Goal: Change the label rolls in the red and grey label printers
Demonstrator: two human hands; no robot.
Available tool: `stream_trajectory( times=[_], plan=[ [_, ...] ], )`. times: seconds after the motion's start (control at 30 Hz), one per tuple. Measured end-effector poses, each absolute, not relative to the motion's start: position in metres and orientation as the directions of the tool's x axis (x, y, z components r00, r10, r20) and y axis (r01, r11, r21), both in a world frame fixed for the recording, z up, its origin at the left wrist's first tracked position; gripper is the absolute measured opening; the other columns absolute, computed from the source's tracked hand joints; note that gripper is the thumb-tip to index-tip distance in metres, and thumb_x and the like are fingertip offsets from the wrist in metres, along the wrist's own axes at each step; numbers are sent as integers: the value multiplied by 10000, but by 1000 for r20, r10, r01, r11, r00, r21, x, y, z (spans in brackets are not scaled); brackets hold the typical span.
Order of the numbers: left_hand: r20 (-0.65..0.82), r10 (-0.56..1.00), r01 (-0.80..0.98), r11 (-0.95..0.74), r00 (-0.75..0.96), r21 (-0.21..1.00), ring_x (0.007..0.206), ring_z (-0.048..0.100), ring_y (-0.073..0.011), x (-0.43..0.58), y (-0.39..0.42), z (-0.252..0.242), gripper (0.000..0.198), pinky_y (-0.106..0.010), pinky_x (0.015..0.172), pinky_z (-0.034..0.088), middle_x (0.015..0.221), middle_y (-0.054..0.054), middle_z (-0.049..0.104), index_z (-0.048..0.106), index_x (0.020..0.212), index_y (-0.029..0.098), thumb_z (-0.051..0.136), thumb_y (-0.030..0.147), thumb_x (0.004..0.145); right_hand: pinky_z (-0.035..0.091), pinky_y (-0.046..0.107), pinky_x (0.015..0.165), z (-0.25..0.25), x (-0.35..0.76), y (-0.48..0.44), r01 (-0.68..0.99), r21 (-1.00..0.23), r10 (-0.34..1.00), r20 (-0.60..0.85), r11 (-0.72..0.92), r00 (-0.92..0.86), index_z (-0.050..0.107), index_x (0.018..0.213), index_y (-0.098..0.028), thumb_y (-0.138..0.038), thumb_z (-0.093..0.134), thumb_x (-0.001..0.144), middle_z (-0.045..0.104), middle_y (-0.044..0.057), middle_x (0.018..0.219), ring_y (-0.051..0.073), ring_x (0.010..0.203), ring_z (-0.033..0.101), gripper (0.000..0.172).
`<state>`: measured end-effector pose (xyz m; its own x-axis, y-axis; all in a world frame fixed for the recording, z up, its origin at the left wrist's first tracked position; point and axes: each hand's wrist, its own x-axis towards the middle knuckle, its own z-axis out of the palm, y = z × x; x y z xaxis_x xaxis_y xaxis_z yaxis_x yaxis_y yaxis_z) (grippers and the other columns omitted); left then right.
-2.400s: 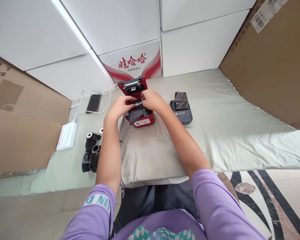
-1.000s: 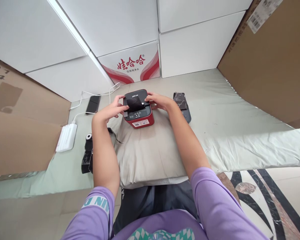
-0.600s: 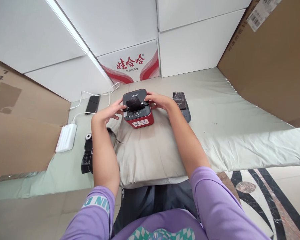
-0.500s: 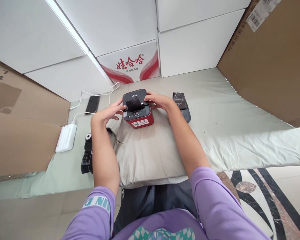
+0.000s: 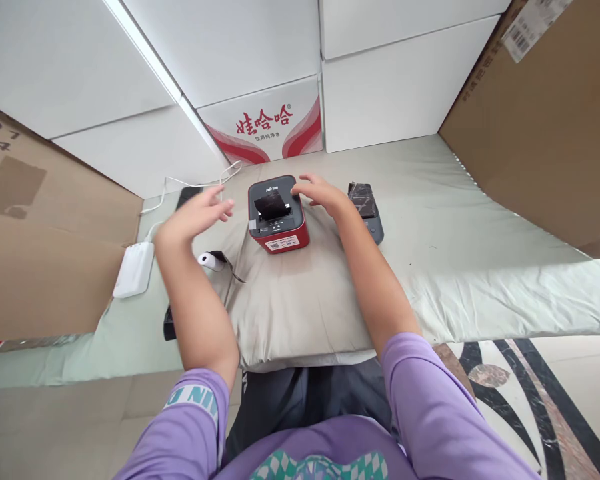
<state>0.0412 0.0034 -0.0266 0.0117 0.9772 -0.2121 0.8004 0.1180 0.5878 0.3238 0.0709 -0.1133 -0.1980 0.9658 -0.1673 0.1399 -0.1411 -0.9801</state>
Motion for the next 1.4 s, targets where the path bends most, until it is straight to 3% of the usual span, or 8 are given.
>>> stream_trajectory(
  times=[0.13,0.23,0.4,0.57,0.77,0.97,1.2,1.4],
  plan=[
    [30,998,721,13,-47,693,1075,717,-272,19,-30,1,703,-405,960,544,1196,-121,753,510,1567,203,574,543,956,509,469,1089,-101,321,68,150,-975,977,-182,-165,-114,587,1316,-259,-419,760,735,666,90,1317,277,1214,628,626],
    [-35,999,767,53,-39,640,1120,707,-298,17,-43,10,635,-419,942,542,1160,-97,771,568,1507,248,602,543,946,511,490,1090,-86,316,62,146,-984,993,-111,-106,-27,606,1199,-247,-357,749,745,686,80,1227,279,1180,634,489],
    [-145,989,874,75,-5,480,1110,693,-329,44,-51,20,494,-452,950,524,1132,-78,788,652,1384,267,607,462,932,517,413,1057,-36,328,34,119,-972,960,221,203,171,639,1085,-194,-198,631,790,719,58,1089,201,1075,664,296],
    [-35,972,826,-176,231,536,1014,700,-307,96,-69,32,330,-417,914,520,1010,-57,774,722,1253,258,548,321,980,521,344,876,-13,368,3,99,-880,807,467,465,363,672,967,-182,-186,564,824,734,64,995,169,918,701,179],
    [-188,803,759,-418,566,500,1078,729,-342,198,-66,-27,442,-431,961,512,1111,-188,785,658,1390,126,451,225,1012,543,348,948,-109,410,6,34,-987,886,156,157,437,605,911,-223,-326,609,842,722,36,964,168,940,702,125],
    [-411,813,854,-187,412,486,1340,635,-415,252,-45,-111,845,-451,1014,508,1453,-318,630,100,1706,3,466,251,986,581,327,899,-169,430,8,-151,-988,901,-46,21,431,567,985,-256,-502,625,803,701,40,1069,198,1009,707,311],
    [-268,856,760,-199,443,619,1026,735,-330,240,-40,-126,947,-377,865,531,1148,-189,782,50,1731,100,527,235,925,574,313,891,-165,427,7,-114,-993,905,-26,25,424,543,1011,-262,-506,634,775,682,36,1080,189,995,707,352],
    [-265,829,603,-104,492,791,715,635,-210,231,-30,-133,928,-308,689,491,812,-56,744,239,1713,105,572,164,848,576,312,830,-165,427,6,-87,-996,904,-28,10,427,503,985,-269,-554,624,770,662,38,1079,200,988,705,377]
  ],
)
